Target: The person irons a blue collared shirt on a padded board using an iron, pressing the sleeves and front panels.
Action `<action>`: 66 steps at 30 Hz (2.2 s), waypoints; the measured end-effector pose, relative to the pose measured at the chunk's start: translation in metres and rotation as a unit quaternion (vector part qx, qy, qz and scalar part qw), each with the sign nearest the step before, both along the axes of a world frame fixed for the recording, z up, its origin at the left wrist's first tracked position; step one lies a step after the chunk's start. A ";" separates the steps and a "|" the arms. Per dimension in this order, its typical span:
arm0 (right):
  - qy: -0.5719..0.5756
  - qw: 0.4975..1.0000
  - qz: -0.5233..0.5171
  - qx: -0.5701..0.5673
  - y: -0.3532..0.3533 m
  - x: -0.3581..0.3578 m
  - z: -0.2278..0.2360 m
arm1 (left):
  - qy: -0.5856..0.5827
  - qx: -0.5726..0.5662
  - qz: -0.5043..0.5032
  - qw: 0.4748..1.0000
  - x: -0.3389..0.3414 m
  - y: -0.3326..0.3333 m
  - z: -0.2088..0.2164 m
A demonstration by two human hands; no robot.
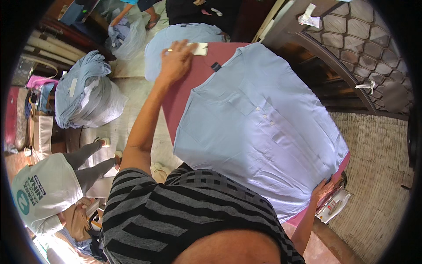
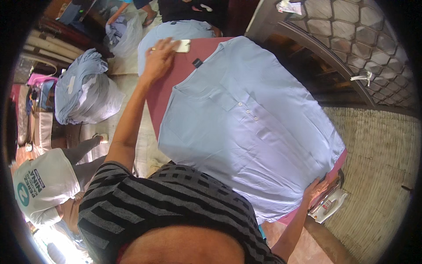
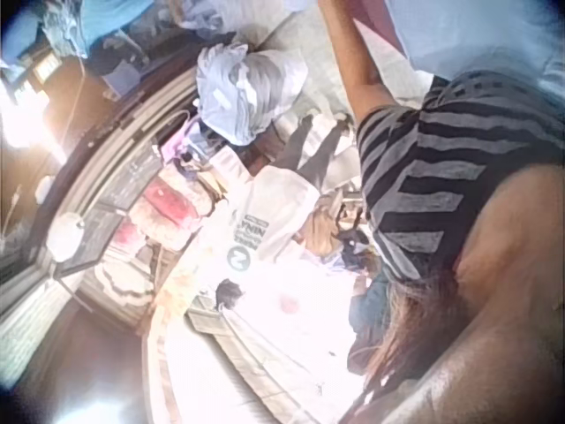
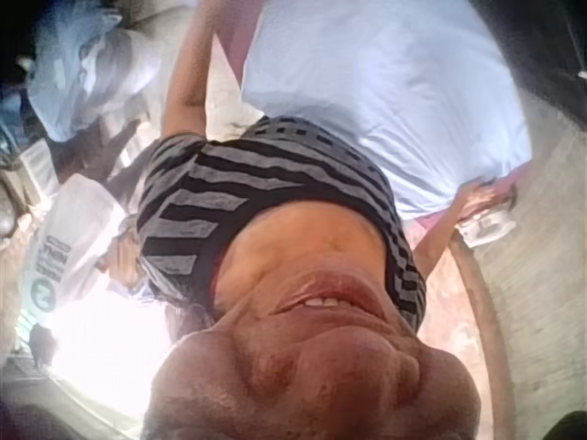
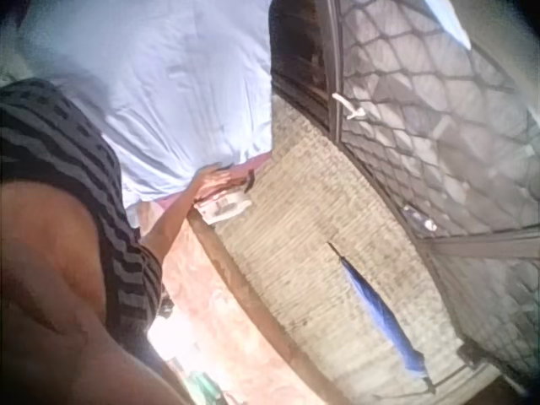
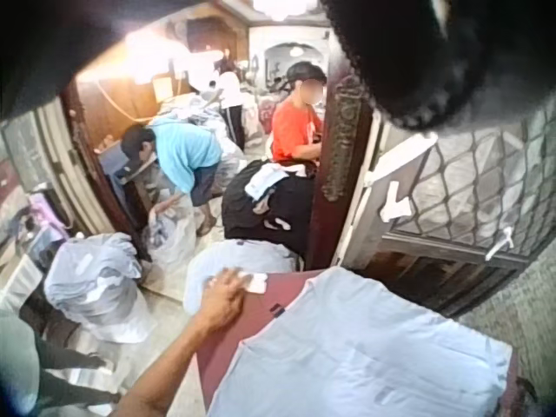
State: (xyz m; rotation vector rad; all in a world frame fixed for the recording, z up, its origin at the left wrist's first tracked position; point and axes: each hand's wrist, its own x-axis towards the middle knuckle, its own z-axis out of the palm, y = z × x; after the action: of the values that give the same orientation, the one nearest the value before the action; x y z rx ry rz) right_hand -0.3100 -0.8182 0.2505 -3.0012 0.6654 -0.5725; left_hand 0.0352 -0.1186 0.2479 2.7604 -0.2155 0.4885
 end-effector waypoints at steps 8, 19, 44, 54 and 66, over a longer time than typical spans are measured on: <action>-0.011 1.000 -0.003 0.028 0.004 0.009 0.006 | -0.042 -0.173 -0.113 0.977 0.032 -0.094 0.051; 0.036 0.997 -0.033 -0.060 -0.016 -0.003 -0.006 | -0.083 -0.242 -0.083 0.963 0.073 -0.163 0.014; -0.343 0.894 -0.089 0.273 0.002 -0.024 -0.008 | 0.009 -0.248 -0.534 0.809 -0.099 -0.439 0.071; -0.160 0.954 -0.105 0.229 0.062 -0.092 0.026 | -0.021 0.040 -0.653 0.756 -0.159 -0.640 0.043; -0.107 0.968 -0.075 0.213 0.043 -0.083 0.023 | -0.011 -0.076 -0.600 0.796 -0.177 -0.651 0.037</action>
State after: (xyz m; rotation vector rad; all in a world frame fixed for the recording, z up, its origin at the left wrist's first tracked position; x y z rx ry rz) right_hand -0.3928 -0.7751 0.2740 -2.4669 0.8755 -0.6509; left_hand -0.1419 -0.7692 0.2848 1.8821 -1.6677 0.1443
